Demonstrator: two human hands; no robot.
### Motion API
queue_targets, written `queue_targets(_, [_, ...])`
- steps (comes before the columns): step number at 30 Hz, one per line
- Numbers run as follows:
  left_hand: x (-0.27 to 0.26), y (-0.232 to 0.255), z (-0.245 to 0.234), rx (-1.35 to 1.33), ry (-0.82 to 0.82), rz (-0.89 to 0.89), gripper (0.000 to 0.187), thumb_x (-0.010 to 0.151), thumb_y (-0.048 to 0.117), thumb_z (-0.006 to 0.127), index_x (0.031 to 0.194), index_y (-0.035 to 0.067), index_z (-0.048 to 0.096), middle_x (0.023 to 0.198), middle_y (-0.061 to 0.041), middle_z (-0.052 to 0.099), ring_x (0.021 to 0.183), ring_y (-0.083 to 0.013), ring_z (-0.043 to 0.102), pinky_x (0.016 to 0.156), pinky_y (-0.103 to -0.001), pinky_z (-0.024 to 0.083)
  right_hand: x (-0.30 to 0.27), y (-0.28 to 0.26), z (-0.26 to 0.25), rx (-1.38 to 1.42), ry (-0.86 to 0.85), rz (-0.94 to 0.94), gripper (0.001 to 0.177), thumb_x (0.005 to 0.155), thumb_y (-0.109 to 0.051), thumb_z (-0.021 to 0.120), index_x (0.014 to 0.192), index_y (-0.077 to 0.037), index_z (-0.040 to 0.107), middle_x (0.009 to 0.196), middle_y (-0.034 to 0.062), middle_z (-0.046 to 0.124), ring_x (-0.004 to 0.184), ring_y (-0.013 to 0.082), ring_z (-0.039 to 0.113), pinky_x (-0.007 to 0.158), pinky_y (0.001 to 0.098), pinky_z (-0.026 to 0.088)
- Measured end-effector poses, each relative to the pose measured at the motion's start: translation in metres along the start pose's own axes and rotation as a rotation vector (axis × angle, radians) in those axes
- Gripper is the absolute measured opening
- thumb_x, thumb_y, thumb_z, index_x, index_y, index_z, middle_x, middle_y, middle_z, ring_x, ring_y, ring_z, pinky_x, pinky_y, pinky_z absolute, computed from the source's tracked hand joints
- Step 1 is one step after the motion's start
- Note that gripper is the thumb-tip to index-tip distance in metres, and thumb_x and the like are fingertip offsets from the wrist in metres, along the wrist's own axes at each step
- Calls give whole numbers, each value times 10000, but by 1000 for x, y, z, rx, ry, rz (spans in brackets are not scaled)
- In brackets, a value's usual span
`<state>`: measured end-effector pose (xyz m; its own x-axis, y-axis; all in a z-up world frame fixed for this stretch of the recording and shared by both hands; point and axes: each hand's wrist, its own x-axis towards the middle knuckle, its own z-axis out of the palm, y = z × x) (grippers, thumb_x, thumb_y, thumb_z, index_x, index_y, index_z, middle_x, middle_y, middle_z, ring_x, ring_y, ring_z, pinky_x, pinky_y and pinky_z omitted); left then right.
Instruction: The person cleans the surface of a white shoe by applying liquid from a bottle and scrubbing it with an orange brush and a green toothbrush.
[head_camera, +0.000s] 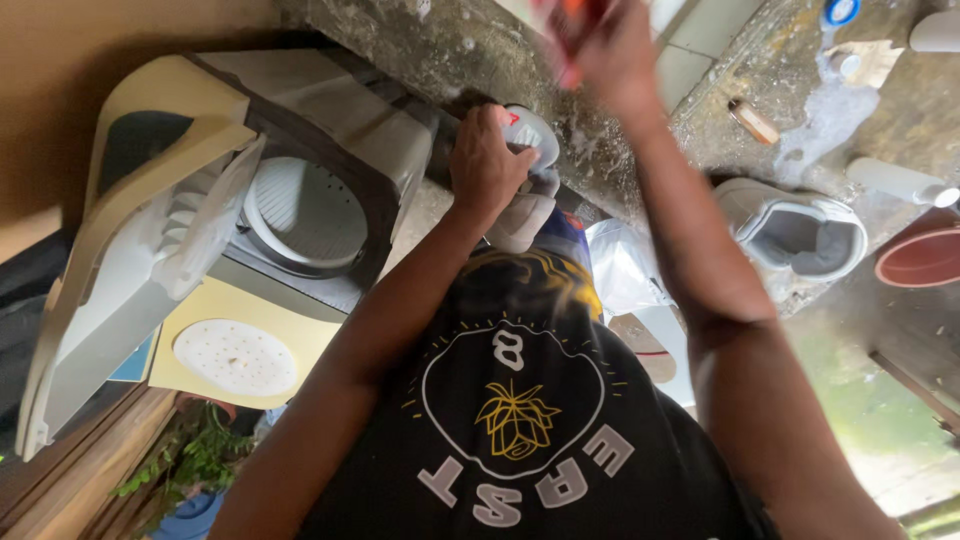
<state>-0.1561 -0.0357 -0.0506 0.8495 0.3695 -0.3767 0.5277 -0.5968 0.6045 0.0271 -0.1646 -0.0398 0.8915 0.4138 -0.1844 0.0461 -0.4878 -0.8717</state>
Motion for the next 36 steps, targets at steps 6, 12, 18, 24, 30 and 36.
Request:
queue_targets(6, [-4, -13, 9, -16, 43, -4, 488, 789, 257, 866, 1104, 68, 545, 1100, -151, 611, 1103, -373, 591, 942, -475, 499, -117, -17, 44, -199, -120, -39, 424, 924, -158, 840, 1260, -53, 603, 966, 203, 704, 786, 378, 701, 691, 445, 563])
queue_targets(12, [3, -21, 13, -106, 61, 13, 498, 730, 180, 830, 1095, 46, 517, 1034, -202, 644, 1038, -414, 611, 902, -498, 482, -106, -18, 56, -348, -124, -51, 532, 820, -156, 813, 1314, -86, 626, 997, 233, 722, 853, 470, 683, 721, 510, 545])
queue_targets(18, [3, -23, 8, -177, 3, -91, 533, 760, 213, 826, 1133, 55, 479, 1048, -210, 657, 1033, -415, 636, 882, -508, 508, -112, -22, 51, -314, -145, -36, 498, 912, -171, 792, 1362, -81, 601, 1021, 246, 716, 895, 468, 686, 759, 508, 552])
queue_targets(24, [-1, -30, 17, -170, 46, -50, 519, 780, 229, 820, 1120, 63, 465, 1002, -219, 663, 995, -442, 637, 842, -523, 500, -96, -30, 60, -320, -243, 59, 431, 868, -212, 812, 1258, -103, 664, 949, 211, 732, 790, 404, 724, 724, 481, 567])
queue_targets(30, [10, -25, 15, -161, 34, -115, 540, 753, 243, 849, 1113, 84, 479, 1021, -189, 673, 1003, -409, 661, 851, -501, 517, -116, -23, 48, -317, -184, 5, 394, 926, -246, 830, 1244, -91, 655, 962, 220, 729, 846, 431, 704, 712, 492, 557])
queue_targets(36, [9, -19, 3, -171, 42, -87, 616, 684, 279, 909, 1075, 74, 481, 1015, -196, 678, 1004, -404, 660, 856, -492, 516, -99, -18, 51, -432, -269, -61, 372, 871, -196, 810, 1209, -102, 685, 893, 229, 721, 748, 443, 689, 671, 515, 540])
